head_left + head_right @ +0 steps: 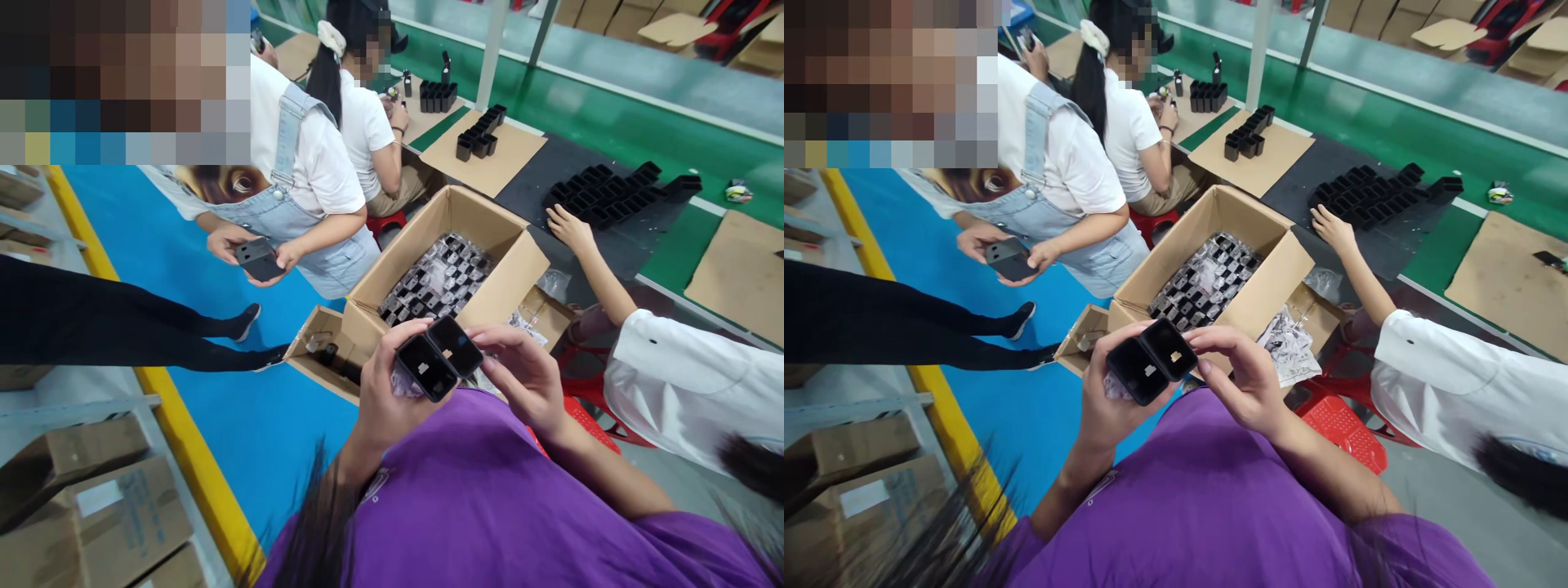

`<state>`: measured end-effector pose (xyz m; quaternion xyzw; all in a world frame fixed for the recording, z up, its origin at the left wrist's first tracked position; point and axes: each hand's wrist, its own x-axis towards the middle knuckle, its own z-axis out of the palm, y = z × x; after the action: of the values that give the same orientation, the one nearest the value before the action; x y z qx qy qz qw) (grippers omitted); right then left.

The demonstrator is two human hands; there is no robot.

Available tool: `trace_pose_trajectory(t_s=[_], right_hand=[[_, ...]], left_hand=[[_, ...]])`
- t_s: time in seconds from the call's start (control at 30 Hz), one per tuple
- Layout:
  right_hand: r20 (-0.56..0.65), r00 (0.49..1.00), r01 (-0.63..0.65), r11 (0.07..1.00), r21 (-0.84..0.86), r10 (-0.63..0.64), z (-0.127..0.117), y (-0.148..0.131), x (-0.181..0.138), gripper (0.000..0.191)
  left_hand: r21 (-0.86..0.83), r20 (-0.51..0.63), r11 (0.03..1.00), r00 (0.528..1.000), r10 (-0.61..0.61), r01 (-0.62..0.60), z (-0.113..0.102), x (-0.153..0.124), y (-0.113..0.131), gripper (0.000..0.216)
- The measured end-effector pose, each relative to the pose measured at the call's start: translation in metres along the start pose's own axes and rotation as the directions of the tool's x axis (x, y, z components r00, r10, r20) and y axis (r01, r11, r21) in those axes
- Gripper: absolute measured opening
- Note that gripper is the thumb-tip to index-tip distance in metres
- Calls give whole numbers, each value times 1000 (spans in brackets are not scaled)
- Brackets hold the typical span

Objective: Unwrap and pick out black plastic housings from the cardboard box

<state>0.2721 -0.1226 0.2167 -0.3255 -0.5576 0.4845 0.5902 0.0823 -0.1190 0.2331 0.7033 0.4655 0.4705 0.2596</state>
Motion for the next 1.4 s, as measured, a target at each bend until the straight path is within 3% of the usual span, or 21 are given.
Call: trace_pose_trajectory(t_s=[0.17,0.3,0.37,0.43,0.53,0.6,0.67,0.77,0.9,1.03,1.17,1.4], right_hand=[[8,999,34,999,-30,-34,0,2,-1,40],[116,983,164,955,-247,-139,-3,2,1,47],[168,977,183,925,-333,-133,-3,3,1,41],[126,989,121,934,-337,-83,-2,5,0,29],[-76,994,-90,992,-88,83,2,11,-2,10],[-145,956,-223,955,196,253,6,16,-2,16],[-110,908,-329,850,411,404,11,19,-1,26],[11,835,-458,683,569,550,17,20,0,34],[151,754,-554,496,669,639,26,18,-2,39],[227,678,-620,379,686,699,31,17,-7,44],[254,657,-644,353,679,710,35,17,-11,45],[293,676,-664,386,641,676,41,18,-17,47]], left_hand=[[-9,-5,1000,1000,-10,10,1,0,2,66],[4,7,1000,1000,7,-7,0,-1,-2,66],[12,32,999,999,39,-39,-3,-2,-4,66],[-22,45,999,998,48,-47,-5,-3,-5,67],[-141,4,990,1000,28,-27,-9,-5,-5,68],[-202,-28,979,999,35,-39,-11,-5,-5,67],[-218,-44,974,998,45,-53,-10,-6,-5,65],[-211,-46,976,998,38,-47,-7,-7,-6,65],[-227,-48,972,998,48,-58,-1,-10,-6,66],[-261,-68,964,997,43,-60,0,-13,-6,67],[-266,-78,963,997,20,-40,-1,-19,-7,67],[-253,-81,967,996,21,-41,-6,-25,-6,64]])
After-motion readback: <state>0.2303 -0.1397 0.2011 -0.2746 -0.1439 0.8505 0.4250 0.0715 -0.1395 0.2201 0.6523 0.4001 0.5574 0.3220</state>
